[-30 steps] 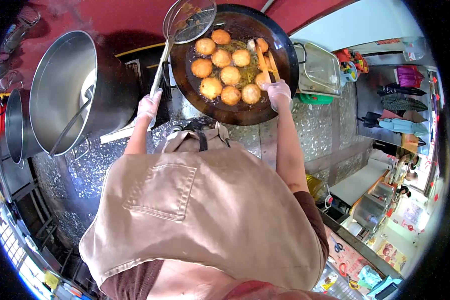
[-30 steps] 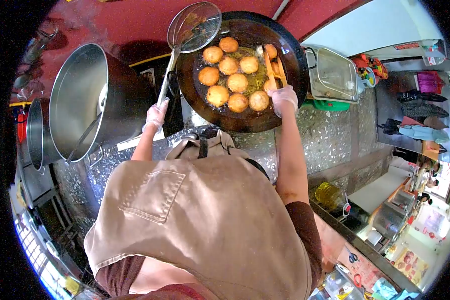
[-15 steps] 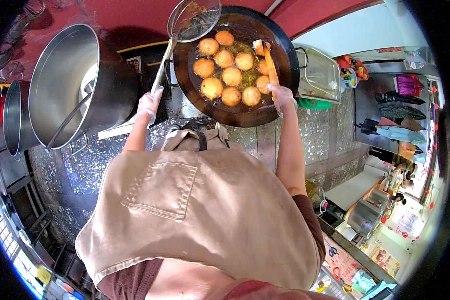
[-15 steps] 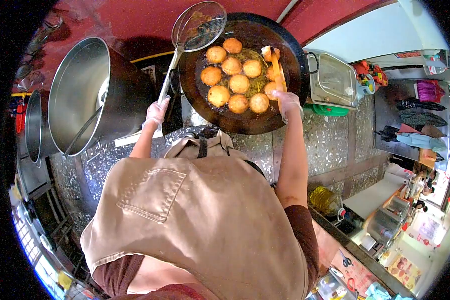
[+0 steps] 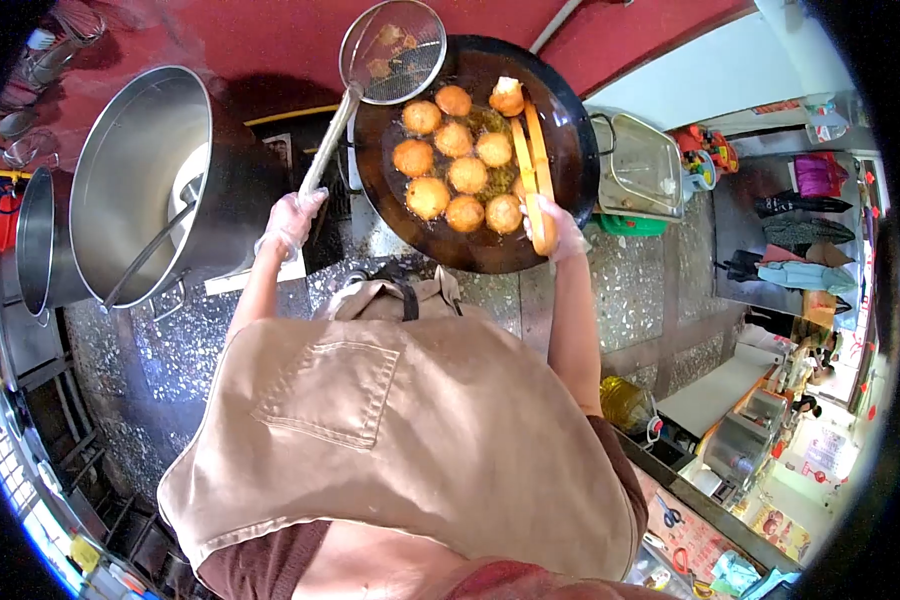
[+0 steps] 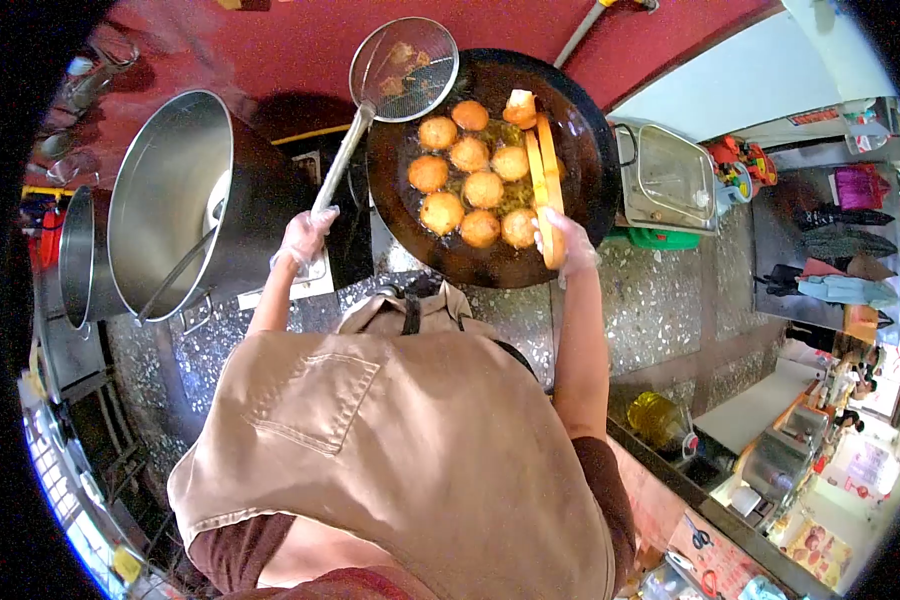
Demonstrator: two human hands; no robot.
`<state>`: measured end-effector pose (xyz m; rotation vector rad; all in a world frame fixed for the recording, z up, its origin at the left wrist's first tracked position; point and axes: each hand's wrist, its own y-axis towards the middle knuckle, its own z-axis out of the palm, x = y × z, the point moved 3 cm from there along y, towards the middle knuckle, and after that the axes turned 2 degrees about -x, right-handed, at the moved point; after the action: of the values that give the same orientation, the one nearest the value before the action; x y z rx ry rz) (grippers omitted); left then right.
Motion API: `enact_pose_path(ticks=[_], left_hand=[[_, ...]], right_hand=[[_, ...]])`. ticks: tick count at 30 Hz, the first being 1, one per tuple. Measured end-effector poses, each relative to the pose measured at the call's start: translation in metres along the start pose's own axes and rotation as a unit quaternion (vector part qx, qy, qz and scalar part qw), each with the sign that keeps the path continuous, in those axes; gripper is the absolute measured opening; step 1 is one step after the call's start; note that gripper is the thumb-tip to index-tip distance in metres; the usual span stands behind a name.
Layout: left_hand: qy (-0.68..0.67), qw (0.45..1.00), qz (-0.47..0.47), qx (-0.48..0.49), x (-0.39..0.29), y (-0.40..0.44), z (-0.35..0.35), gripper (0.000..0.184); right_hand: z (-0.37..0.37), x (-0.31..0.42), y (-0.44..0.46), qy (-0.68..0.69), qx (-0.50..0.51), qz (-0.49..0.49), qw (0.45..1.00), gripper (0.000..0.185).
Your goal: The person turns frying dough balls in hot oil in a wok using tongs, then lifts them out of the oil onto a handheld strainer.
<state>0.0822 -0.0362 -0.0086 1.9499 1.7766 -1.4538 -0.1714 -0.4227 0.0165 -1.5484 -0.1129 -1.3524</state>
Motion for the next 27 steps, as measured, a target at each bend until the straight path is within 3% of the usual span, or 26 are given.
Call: enact_pose_path(ticks=[2, 6, 8, 11, 14, 16, 20, 22, 27], left_hand=[[-0.051, 0.998, -0.005, 0.027, -0.022, -0.019, -0.008, 0.039], [-0.093, 0.992, -0.019, 0.083, -0.045, -0.054, -0.004, 0.034], [-0.073, 0.992, 0.021, 0.096, -0.040, -0.059, 0.011, 0.035], [-0.143, 0.970, -0.025, 0.195, -0.037, -0.077, 0.028, 0.029], [-0.202, 0.944, -0.059, 0.253, -0.034, -0.093, 0.044, 0.025], [-0.229, 0.934, -0.028, 0.272, -0.021, -0.092, 0.057, 0.024], [-0.210, 0.942, -0.040, 0.259, -0.009, -0.097, 0.063, 0.025], [-0.180, 0.955, -0.032, 0.235, -0.004, -0.097, 0.063, 0.026], [-0.135, 0.977, -0.028, 0.164, 0.000, -0.110, 0.059, 0.026]], right_hand=[[0.012, -0.001, -0.008, 0.013, 0.055, -0.021, 0.998, 0.041], [0.047, 0.003, -0.029, 0.066, 0.112, -0.035, 0.991, 0.041], [0.061, 0.003, -0.036, 0.095, 0.091, -0.027, 0.991, 0.032], [0.069, -0.004, -0.039, 0.059, 0.065, -0.037, 0.995, 0.028], [0.069, -0.017, -0.038, -0.039, -0.002, -0.051, 0.998, 0.031], [0.067, -0.029, -0.038, -0.033, -0.006, -0.057, 0.998, 0.035], [0.070, -0.044, -0.049, -0.078, -0.018, -0.051, 0.995, 0.042], [0.071, -0.052, -0.049, -0.049, -0.008, -0.099, 0.994, 0.044], [0.048, -0.078, -0.029, -0.167, -0.057, -0.191, 0.966, 0.043]])
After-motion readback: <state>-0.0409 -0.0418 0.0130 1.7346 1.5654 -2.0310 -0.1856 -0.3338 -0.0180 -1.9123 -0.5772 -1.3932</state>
